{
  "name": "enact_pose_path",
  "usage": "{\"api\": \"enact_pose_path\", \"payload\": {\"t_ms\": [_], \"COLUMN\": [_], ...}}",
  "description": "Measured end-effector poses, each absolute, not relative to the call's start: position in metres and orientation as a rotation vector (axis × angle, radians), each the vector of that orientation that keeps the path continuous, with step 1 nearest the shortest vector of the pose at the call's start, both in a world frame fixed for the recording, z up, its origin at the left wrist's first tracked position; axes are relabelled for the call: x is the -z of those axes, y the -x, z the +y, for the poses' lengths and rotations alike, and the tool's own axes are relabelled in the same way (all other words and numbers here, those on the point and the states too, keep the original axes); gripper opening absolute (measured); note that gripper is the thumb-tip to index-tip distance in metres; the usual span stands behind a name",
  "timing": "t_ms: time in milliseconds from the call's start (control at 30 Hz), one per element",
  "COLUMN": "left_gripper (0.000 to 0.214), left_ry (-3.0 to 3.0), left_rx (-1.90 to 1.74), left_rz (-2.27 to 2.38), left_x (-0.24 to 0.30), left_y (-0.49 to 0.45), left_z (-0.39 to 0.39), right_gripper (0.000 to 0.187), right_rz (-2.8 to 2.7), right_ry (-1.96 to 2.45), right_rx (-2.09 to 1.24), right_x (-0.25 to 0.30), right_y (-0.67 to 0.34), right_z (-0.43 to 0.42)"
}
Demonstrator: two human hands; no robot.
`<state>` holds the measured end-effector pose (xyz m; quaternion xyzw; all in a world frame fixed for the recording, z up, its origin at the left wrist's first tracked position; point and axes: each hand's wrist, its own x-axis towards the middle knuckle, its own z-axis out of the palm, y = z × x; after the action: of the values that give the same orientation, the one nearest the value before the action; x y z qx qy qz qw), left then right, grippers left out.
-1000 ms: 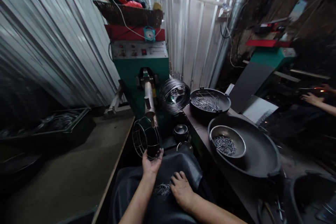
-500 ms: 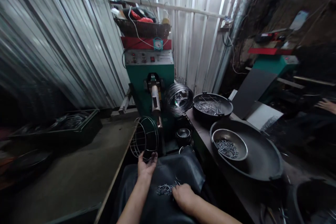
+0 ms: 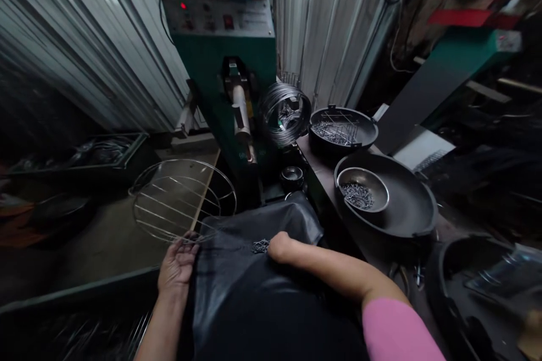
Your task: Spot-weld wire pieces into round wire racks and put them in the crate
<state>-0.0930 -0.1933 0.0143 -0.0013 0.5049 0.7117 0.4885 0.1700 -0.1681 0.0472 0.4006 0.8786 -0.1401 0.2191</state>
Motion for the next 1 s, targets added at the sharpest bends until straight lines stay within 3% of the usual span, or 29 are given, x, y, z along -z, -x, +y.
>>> {"api": "enact_pose_path", "payload": {"t_ms": [67, 267, 533, 667, 1000], "left_gripper": [0.007, 0.014, 0.022, 0.021, 0.025], "left_ry": [-0.017, -0.040, -0.074, -0.080, -0.024], "left_rx": [-1.714, -1.679, -1.635, -1.658, -1.648], "left_rz": [1.224, 1.074, 1.087, 1.092, 1.141], "left_x": [-0.009, 0.004, 0.017, 0.017, 0.011], "left_y": [0.090, 0.085, 0.083, 0.084, 0.081], "left_z": [-0.197, -0.193, -0.188, -0.189, -0.185], "right_gripper": [0.012, 0.033, 0.026, 0.031, 0.020], "right_rz": [2.405, 2.308, 2.194, 2.233, 2.350], "right_ry": [-1.074, -1.306, -1.182, -1.106, -1.182], "right_rx": [0.425, 0.470, 0.620, 0.634, 0.668], "right_x": [-0.050, -0.058, -0.042, -0.035, -0.020], "right_y": [-0.168, -0.187, -0.172, -0.169, -0.173], "right_z": [-0.163, -0.125, -0.122, -0.134, -0.147]}}
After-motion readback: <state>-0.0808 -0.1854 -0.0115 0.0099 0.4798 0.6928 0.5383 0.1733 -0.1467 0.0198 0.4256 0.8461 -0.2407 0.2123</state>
